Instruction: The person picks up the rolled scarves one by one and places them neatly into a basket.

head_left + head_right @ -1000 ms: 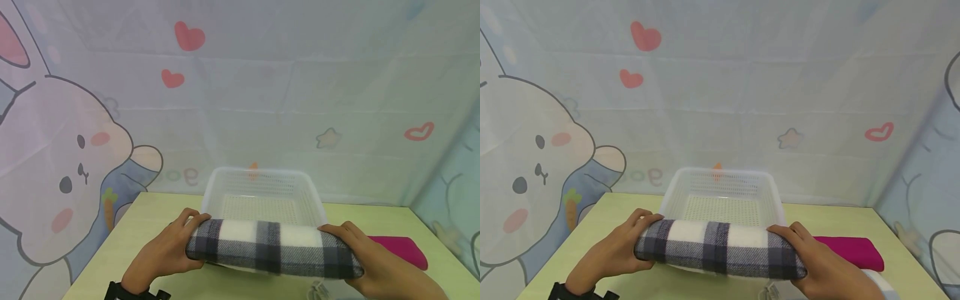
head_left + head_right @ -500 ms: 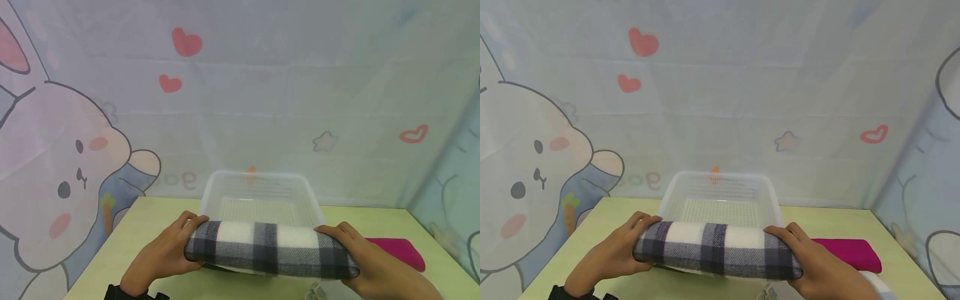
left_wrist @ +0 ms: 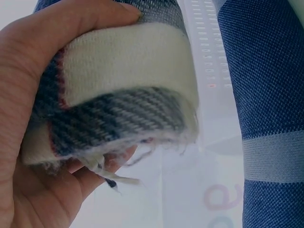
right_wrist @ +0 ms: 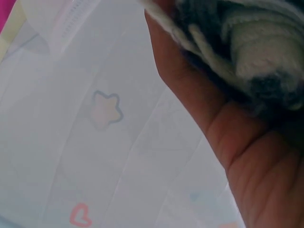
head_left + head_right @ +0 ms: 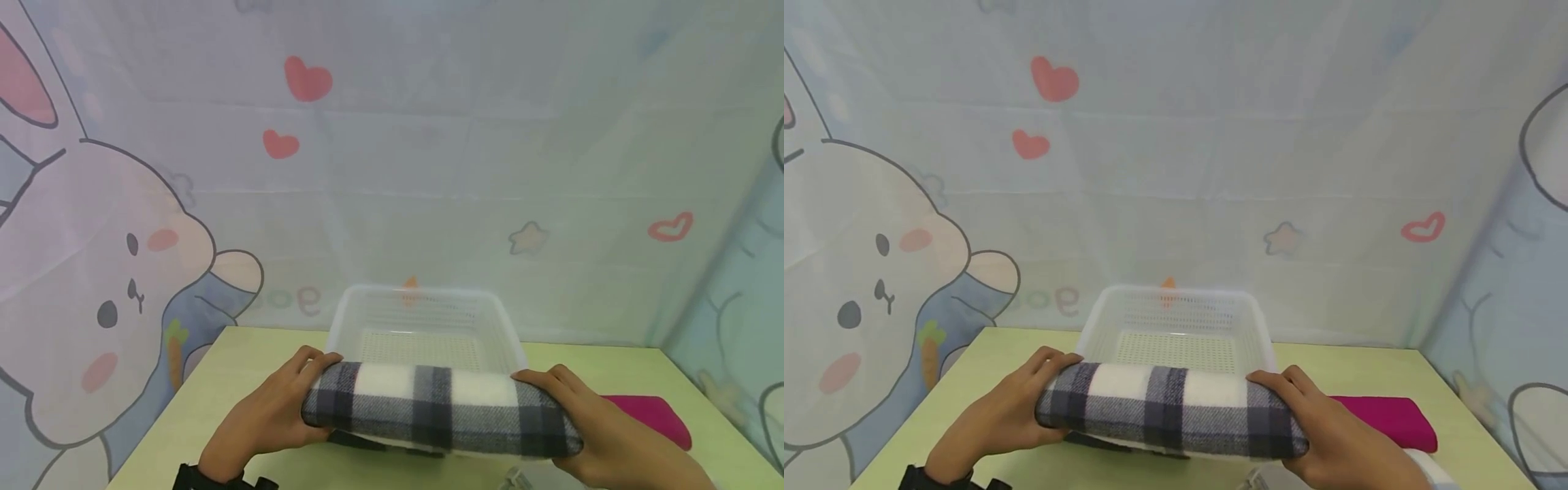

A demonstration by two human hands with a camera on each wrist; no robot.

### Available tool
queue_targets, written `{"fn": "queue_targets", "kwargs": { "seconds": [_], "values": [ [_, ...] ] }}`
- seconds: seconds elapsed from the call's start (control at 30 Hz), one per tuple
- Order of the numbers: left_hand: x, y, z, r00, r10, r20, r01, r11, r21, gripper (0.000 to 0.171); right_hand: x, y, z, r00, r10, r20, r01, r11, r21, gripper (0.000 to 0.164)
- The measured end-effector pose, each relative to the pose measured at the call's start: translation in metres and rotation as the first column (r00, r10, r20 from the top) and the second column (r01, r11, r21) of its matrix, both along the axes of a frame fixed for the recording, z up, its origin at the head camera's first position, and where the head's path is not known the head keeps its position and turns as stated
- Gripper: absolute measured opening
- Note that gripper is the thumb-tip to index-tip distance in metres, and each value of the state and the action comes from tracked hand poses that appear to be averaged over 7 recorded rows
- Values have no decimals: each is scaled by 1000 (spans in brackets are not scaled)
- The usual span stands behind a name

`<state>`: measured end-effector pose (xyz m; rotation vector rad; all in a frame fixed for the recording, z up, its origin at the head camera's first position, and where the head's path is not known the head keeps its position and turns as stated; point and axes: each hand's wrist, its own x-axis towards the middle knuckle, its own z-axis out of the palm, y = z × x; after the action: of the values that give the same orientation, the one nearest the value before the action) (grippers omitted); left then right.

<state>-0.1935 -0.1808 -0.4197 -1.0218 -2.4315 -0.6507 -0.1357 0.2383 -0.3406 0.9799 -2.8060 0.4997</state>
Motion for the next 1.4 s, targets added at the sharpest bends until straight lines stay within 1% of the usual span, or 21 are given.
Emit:
{"fn": "queue_targets", "kwargs": {
  "seconds": [0.17, 0.27, 0.4, 0.57, 0.87, 1.07, 1.17, 1.27, 1.4],
  "values": [
    [0, -1, 1, 1000, 0, 14, 0, 1000, 2, 90, 2, -1, 0, 998, -38, 48, 38, 999, -7, 98],
    [0, -1, 1, 1000, 1, 14, -1, 1000, -1, 91, 2, -1, -1, 999, -33, 19, 33, 999, -14, 98],
    [-3, 0, 2, 1000, -1, -2, 1, 1000, -4, 91, 2, 0, -2, 999, 1, -53, -2, 1000, -12, 98],
    [-3, -1, 1, 1000, -2, -20, 2, 1000, -4, 91, 2, 0, -4, 997, 25, -70, -27, 999, -23, 96],
    [-8, 1, 0, 999, -1, -45, 2, 1000, 29, 100, 2, -1, -5, 997, -26, -78, 25, 999, -22, 95],
    [-10, 1, -2, 997, -11, -76, 14, 999, 49, 88, 3, -2, -9, 990, -48, -134, 43, 998, -36, 95],
    [-11, 1, -3, 996, -15, -85, 19, 998, 54, 85, 3, -3, -10, 989, -70, -128, 64, 997, -46, 98],
    [-12, 1, -4, 996, -13, -90, 18, 998, 59, 84, 2, -3, -10, 991, -91, -100, 84, 994, -71, 99],
    [-13, 2, -3, 995, -19, -98, 26, 998, 63, 83, 4, -3, -11, 992, -101, -77, 93, 991, -92, 100]
  ]
}}
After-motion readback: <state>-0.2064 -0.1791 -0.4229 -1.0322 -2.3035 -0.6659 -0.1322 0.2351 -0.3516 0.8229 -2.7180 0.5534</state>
